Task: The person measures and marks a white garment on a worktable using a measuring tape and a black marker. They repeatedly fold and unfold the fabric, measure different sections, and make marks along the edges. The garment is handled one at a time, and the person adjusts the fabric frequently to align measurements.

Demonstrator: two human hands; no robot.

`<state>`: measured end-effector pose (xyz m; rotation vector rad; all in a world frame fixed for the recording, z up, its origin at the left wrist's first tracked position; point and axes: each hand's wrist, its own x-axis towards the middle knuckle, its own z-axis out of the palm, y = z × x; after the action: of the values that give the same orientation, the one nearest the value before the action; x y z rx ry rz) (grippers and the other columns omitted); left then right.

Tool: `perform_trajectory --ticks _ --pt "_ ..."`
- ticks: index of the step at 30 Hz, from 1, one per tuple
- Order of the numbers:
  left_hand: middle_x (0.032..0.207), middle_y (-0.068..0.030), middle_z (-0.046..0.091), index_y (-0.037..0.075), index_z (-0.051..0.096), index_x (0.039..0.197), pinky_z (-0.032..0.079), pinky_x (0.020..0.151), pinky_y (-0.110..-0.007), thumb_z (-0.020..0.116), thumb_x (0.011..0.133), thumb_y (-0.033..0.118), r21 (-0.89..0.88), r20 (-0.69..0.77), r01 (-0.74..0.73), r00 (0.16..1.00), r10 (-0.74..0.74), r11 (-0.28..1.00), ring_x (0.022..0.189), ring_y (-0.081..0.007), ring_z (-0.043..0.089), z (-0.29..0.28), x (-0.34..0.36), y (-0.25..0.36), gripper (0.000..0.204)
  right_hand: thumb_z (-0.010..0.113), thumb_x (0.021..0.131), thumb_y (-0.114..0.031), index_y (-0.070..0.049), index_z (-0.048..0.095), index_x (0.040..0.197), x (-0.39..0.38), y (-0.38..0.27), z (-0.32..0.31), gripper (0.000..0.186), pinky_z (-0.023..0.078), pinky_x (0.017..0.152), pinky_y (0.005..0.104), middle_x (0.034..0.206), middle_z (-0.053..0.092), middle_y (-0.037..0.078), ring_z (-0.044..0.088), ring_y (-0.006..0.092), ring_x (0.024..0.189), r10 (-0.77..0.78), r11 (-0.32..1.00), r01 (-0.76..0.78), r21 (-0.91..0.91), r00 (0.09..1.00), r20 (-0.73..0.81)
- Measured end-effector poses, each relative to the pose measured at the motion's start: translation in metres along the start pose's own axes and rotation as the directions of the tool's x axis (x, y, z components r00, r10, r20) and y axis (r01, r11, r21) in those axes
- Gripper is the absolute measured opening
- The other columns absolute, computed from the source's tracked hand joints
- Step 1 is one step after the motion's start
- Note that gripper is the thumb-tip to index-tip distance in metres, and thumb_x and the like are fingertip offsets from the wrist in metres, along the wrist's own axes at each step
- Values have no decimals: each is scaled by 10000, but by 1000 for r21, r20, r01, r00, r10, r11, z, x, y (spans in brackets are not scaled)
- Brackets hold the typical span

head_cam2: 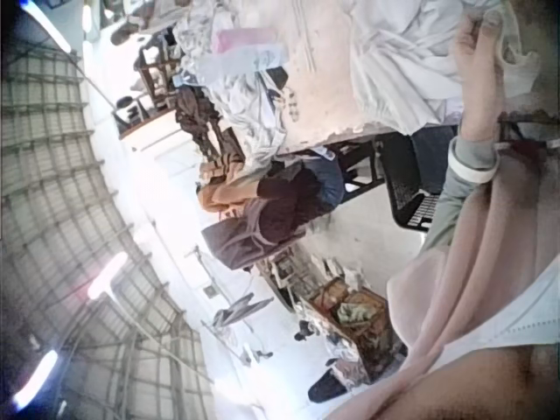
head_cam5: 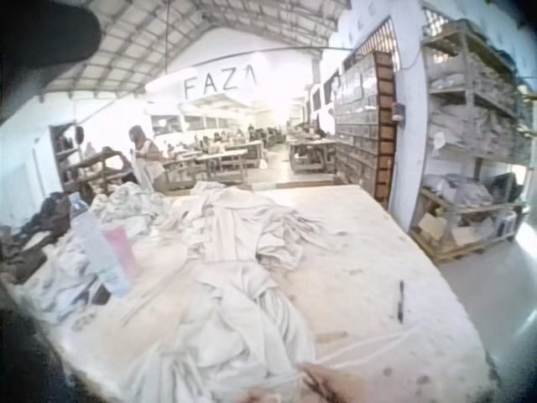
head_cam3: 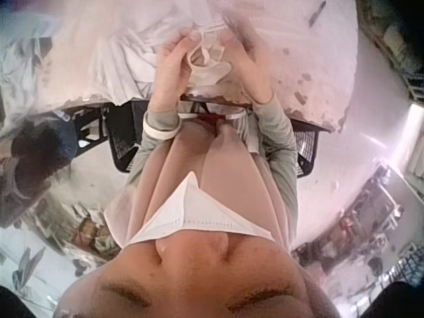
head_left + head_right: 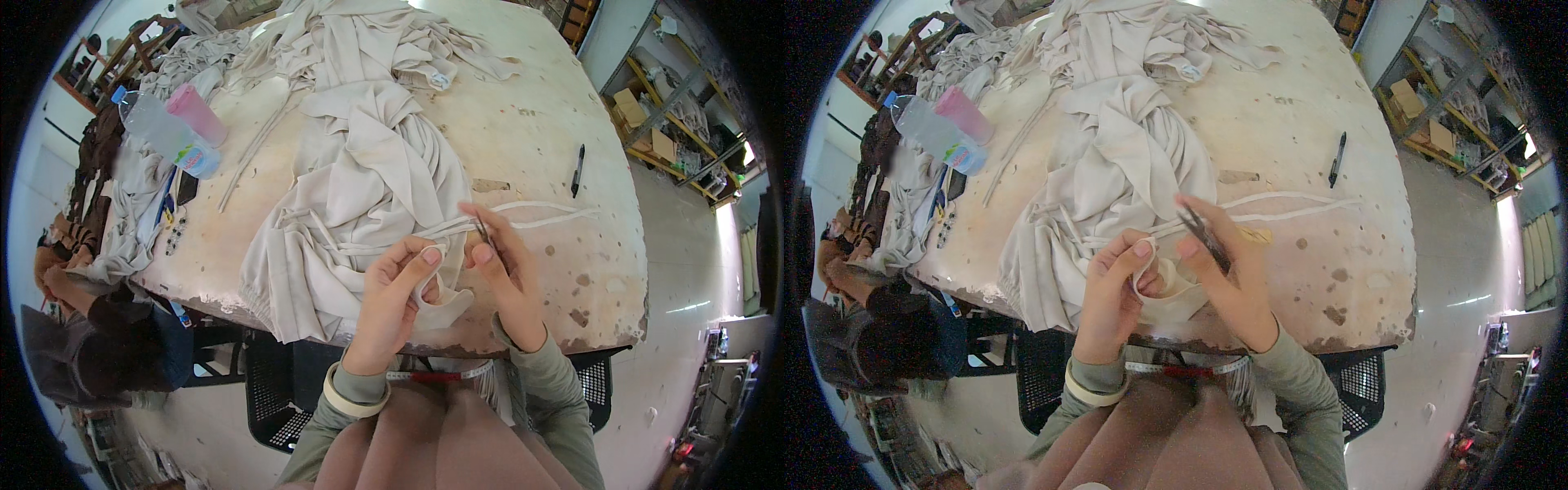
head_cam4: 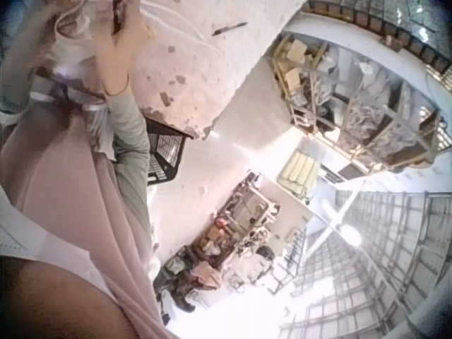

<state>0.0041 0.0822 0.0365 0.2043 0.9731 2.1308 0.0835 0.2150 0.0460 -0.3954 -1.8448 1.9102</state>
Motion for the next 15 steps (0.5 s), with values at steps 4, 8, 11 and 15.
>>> perform_trajectory --ticks 4,8,11,15 --pt "726 53 478 16 608 928 289 524 -206 619 901 132 30 -14 -3 1000 3 1000 578 -38 358 -1 0 4 120 668 845 -130 -39 622 1163 0 -4 -1 334 442 714 272 914 654 63 566 125 780 -234 948 227 -222 972 -5" --pt "667 56 450 0 621 919 266 502 -205 621 900 138 -12 -13 28 1000 -28 1000 548 -36 334 -3 1 5 139 703 776 -79 -55 643 1155 -2 -11 -4 384 436 667 260 879 640 84 560 155 731 -235 882 258 -394 966 108" --pt "624 61 418 -7 627 917 250 491 -206 620 901 148 -64 -1 70 998 -70 995 539 -34 319 -5 2 5 157 712 735 -36 -38 656 1137 -1 -12 -5 406 427 642 232 904 633 75 538 134 736 -253 859 282 -427 959 126" --pt "599 66 385 -7 626 913 237 484 -207 611 907 162 -107 27 108 994 -106 988 534 -32 305 -7 3 6 170 725 737 -69 -87 670 1125 2 -5 -4 393 434 611 285 780 594 89 538 194 654 -342 811 364 -458 930 134"
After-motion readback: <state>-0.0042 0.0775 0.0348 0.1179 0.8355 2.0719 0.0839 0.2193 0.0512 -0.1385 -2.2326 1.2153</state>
